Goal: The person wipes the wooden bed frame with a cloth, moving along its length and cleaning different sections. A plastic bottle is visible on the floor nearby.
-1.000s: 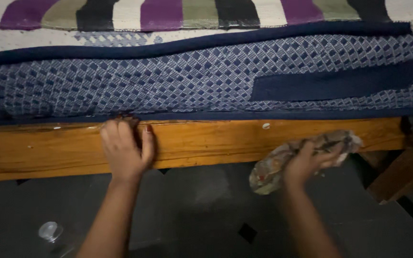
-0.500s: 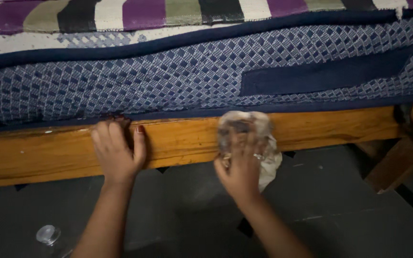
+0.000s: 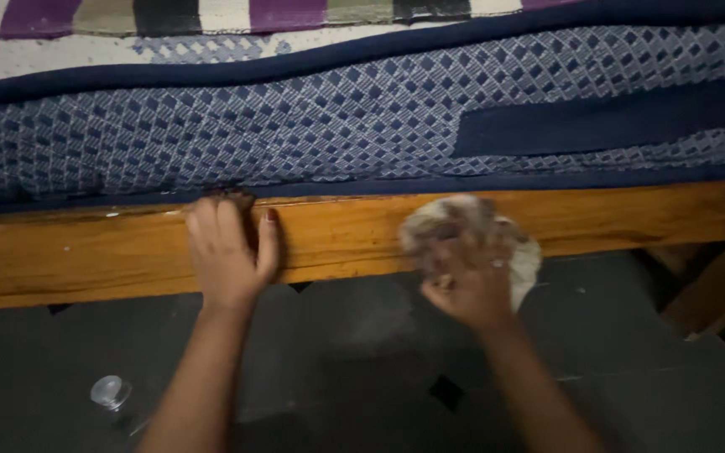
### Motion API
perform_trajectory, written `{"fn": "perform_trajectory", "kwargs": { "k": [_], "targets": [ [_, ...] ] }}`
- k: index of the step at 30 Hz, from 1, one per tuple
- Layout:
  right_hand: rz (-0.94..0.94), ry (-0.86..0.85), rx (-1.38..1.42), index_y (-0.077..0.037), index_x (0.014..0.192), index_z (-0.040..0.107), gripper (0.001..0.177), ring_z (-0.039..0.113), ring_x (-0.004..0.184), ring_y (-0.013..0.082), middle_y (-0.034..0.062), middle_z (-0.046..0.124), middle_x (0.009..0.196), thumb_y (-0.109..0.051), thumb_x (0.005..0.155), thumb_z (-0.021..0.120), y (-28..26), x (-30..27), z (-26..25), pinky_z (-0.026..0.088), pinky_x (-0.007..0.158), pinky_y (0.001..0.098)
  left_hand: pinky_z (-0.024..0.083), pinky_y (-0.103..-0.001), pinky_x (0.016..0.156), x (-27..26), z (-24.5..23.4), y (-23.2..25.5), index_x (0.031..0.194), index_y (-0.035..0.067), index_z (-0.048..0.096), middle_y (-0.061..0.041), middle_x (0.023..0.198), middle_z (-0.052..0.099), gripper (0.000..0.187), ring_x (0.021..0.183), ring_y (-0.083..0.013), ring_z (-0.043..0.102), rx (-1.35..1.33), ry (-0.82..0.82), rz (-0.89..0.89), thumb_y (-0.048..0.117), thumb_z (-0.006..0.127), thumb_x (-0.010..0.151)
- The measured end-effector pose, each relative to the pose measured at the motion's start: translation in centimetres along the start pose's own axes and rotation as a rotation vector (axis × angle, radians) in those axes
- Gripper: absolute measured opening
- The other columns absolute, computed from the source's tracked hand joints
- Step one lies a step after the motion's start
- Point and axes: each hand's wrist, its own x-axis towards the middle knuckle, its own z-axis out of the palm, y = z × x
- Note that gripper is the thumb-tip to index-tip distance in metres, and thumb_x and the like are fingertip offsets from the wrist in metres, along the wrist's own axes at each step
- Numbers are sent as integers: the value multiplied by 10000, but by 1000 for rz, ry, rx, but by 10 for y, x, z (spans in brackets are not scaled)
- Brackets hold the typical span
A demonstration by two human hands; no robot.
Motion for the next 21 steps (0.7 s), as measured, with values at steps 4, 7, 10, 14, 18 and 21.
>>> {"fn": "perform_trajectory", "kwargs": {
  "k": [4,7,10,14,18,21],
  "targets": [
    [90,211,19,-233,1571,400,948,145,1589,435,205,181,1699,-474,750,807,55,-29,14,80,1258,696,432,-519,1019,1,3,-2,1148,36,630,-189,1161,577,262,1149,-411,522,21,19,22,238,685,990],
    [405,219,-32,-124,1676,251,962,80,1627,479,239,126,1749,-363,883,741,87,-57,22,129,1320,632,430,-522,1031,0,5,-2,1142,34,627,-196,1161,574,257,1158,-414,520,18,36,21,232,686,988],
    [565,388,127,-23,1676,79,922,162,1609,460,278,132,1724,-300,990,630,119,-60,21,164,1327,587,425,-529,1036,1,6,-2,1142,33,627,-201,1155,571,255,1155,-415,518,16,45,28,226,688,987],
    [934,555,380,-8,1667,-46,877,263,1562,440,281,147,1707,-273,1068,537,156,-54,-2,232,1283,547,430,-530,1042,0,6,-2,1149,32,624,-196,1152,567,261,1155,-415,517,15,56,42,226,688,987],
    [991,779,725,10,1639,0,835,394,1555,397,258,239,1699,-385,1125,526,186,-59,-19,378,1302,506,432,-517,993,-2,7,-6,1156,24,627,-195,1159,577,257,1120,-402,523,-40,14,23,228,684,1010],
    [1228,713,1051,-58,1593,6,796,409,1463,332,191,255,1643,-501,1040,369,176,-62,-25,393,1203,494,425,-514,966,-2,11,-8,1133,12,628,-205,1126,557,242,1099,-397,511,46,29,38,220,680,1021]
  ]
}}
